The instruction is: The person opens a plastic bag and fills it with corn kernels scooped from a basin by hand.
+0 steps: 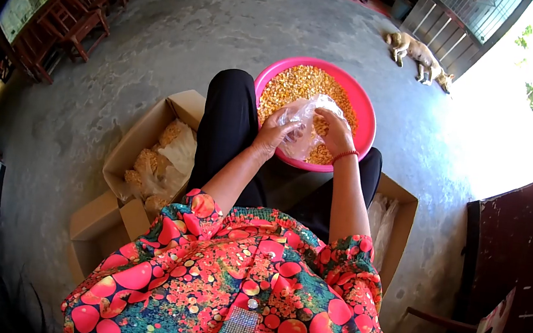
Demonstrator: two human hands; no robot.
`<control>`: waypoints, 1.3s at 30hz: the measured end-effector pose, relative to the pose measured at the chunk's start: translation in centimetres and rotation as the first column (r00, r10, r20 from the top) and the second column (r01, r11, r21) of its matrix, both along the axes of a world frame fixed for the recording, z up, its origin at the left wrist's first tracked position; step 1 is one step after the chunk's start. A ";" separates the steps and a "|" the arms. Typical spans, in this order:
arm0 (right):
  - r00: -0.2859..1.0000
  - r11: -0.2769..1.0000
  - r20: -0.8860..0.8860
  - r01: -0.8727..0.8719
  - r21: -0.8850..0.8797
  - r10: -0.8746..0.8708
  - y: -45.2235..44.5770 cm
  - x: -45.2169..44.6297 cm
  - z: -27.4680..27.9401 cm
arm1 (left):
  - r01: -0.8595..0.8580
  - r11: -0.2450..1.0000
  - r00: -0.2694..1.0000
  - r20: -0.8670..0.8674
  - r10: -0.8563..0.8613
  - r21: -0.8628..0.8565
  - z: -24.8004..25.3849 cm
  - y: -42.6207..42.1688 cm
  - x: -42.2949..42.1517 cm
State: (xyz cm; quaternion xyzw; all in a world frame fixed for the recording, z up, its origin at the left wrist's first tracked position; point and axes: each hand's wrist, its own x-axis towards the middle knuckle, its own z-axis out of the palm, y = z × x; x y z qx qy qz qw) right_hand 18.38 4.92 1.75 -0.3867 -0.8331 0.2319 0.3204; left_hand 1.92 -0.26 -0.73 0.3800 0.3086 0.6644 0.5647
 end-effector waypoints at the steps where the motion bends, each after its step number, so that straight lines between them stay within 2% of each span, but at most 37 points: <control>1: 1.000 1.000 0.001 -0.002 0.001 0.002 0.1 -0.4 0.4 | 0.012 1.000 1.000 0.006 -0.012 -0.023 -0.1 0.1 -0.1; 2: 0.935 0.894 -0.289 0.060 -0.445 -0.207 0.1 -1.1 0.7 | 0.010 1.000 1.000 0.006 -0.010 -0.024 0.1 -0.1 -0.2; 3: 0.759 0.607 -0.421 -0.043 -0.794 -0.496 0.0 -1.5 1.2 | 0.023 0.998 1.000 0.007 -0.022 -0.061 0.4 -0.3 -0.2; 4: 0.760 0.606 -0.420 -0.043 -0.794 -0.496 -0.4 -1.3 1.7 | 0.036 0.995 0.999 0.009 -0.036 -0.098 0.7 -0.5 -0.2; 6: 0.735 0.487 -0.504 -0.270 -0.831 -0.453 -1.1 -0.6 2.5 | 0.016 0.996 1.000 0.019 -0.015 -0.088 0.5 -0.4 -0.2; 7: 0.735 0.487 -0.504 -0.270 -0.831 -0.453 -1.1 0.1 2.2 | -0.003 0.997 1.000 0.028 0.005 -0.078 0.3 -0.3 -0.1; 8: 0.887 0.579 -0.375 -0.162 -0.799 -0.269 -1.2 0.8 1.8 | -0.002 0.997 1.000 0.028 0.004 -0.078 0.6 -0.5 -0.2; 10: 0.969 0.510 -0.170 -0.057 -0.858 -0.178 -1.0 2.0 1.4 | -0.001 0.991 1.000 0.030 0.005 -0.132 1.1 -0.7 -0.3; 11: 0.969 0.510 -0.170 -0.056 -0.858 -0.180 -1.1 2.1 1.2 | 0.001 0.991 1.000 0.030 0.003 -0.131 1.1 -0.8 -0.4; 13: 0.984 0.616 0.052 0.149 -0.773 -0.173 -1.7 2.3 0.5 | 0.019 0.992 1.000 0.016 -0.017 -0.128 1.1 -0.8 -0.5; 14: 0.978 0.608 0.078 0.183 -0.772 -0.195 -2.1 2.3 0.5 | 0.020 0.992 1.000 0.015 -0.018 -0.128 1.0 -0.7 -0.4; 15: 0.978 0.608 0.076 0.182 -0.773 -0.196 -2.0 2.2 0.3 | 0.016 0.994 0.998 0.057 -0.010 -0.108 0.9 -0.6 -0.3; 17: 0.968 0.755 0.037 0.217 -0.618 -0.248 -1.4 2.0 -0.7 | 0.011 0.996 0.995 0.096 -0.002 -0.091 0.7 -0.4 -0.3; 18: 0.968 0.754 0.036 0.217 -0.620 -0.248 -0.4 2.3 -2.3 | 0.011 0.997 0.995 0.095 -0.004 -0.071 0.6 -0.3 -0.3; 20: 0.936 0.888 -0.154 0.235 -0.396 -0.316 1.9 2.5 -5.2 | 0.012 0.999 0.996 0.093 -0.007 -0.049 0.8 -0.4 -0.3; 21: 0.936 0.888 -0.154 0.234 -0.396 -0.315 2.5 2.5 -5.5 | 0.045 0.994 0.996 0.083 -0.037 -0.096 0.9 -0.5 -0.5; 23: 0.827 0.935 -0.451 0.233 -0.269 -0.336 3.2 2.4 -5.4 | 0.078 0.987 0.995 0.073 -0.067 -0.144 1.1 -0.6 -0.6; 27: 0.817 0.873 -0.379 0.280 -0.399 -0.434 1.4 2.8 -2.3 | 0.020 0.998 0.998 0.066 -0.016 -0.063 1.4 -0.8 -0.2; 28: 0.833 0.816 -0.365 0.166 -0.553 -0.417 0.8 3.1 -1.1 | 0.008 0.999 0.998 0.064 -0.005 -0.040 1.4 -0.9 -0.2; 29: 0.833 0.817 -0.365 0.166 -0.553 -0.416 0.6 3.5 -1.2 | 0.007 0.999 0.998 0.064 -0.005 -0.040 1.3 -0.8 -0.2; 31: 0.928 0.711 0.067 0.326 -0.623 -0.367 0.5 4.4 -1.6 | 0.051 0.999 0.998 0.041 -0.050 -0.019 0.7 -0.5 -0.3; 32: 0.859 0.848 0.431 0.430 -0.310 -0.278 0.6 4.9 -2.2 | 0.052 0.998 0.998 0.041 -0.051 -0.020 0.4 -0.4 -0.3; 33: 0.858 0.847 0.431 0.431 -0.311 -0.279 1.1 5.3 -3.6 | 0.059 0.998 0.998 0.024 -0.058 -0.019 0.2 -0.2 -0.3; 35: 0.811 0.930 0.568 0.306 -0.202 -0.143 1.6 5.1 -5.9 | 0.062 0.998 0.998 0.001 -0.062 -0.017 0.1 -0.1 -0.5; 36: 0.742 0.910 0.649 0.369 -0.187 -0.168 1.0 4.4 -5.7 | 0.048 0.998 0.998 0.028 -0.047 -0.035 0.3 -0.2 -0.4; 37: 0.744 0.911 0.647 0.368 -0.188 -0.167 1.7 4.5 -6.9 | 0.036 0.998 0.998 0.056 -0.033 -0.052 0.6 -0.3 -0.3; 39: 0.648 0.943 0.758 0.292 -0.157 -0.075 3.0 4.3 -9.5 | 0.027 0.998 0.998 0.055 -0.024 -0.054 0.5 -0.3 -0.3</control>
